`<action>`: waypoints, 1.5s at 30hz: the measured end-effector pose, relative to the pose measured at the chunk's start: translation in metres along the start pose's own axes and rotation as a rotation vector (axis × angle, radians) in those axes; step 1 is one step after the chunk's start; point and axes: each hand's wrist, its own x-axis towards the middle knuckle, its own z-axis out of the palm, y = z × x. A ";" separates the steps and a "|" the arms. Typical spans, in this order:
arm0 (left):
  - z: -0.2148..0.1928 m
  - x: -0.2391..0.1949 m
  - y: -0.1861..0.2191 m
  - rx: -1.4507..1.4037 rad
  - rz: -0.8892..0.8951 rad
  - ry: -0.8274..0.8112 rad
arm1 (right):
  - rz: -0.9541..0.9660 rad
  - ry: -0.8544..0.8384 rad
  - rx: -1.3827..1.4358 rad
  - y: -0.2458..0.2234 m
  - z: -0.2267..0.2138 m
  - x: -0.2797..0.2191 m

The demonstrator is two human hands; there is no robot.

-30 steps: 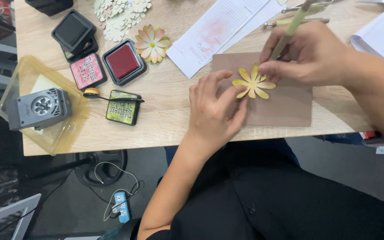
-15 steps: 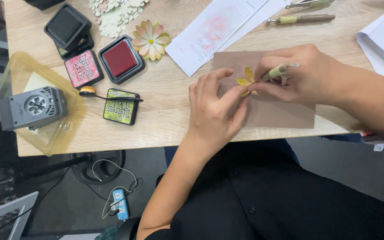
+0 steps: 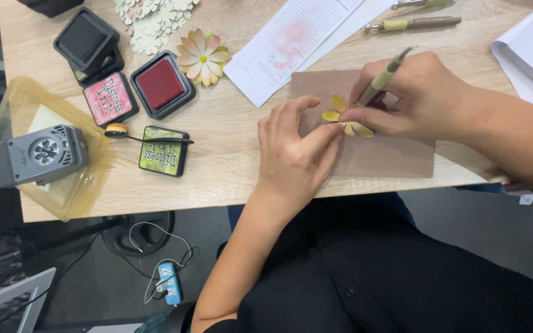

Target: Ink and shape paper flower cutouts using a blending brush and a ball stylus tool

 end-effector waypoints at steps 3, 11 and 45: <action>0.000 0.000 -0.001 -0.011 -0.002 0.002 | -0.078 -0.051 -0.013 -0.009 0.000 0.003; 0.001 -0.003 -0.002 -0.007 -0.016 -0.032 | 0.065 -0.072 0.149 -0.010 -0.013 0.010; 0.007 0.016 0.000 -0.159 -0.178 -0.009 | 0.653 0.046 0.080 0.086 -0.067 -0.029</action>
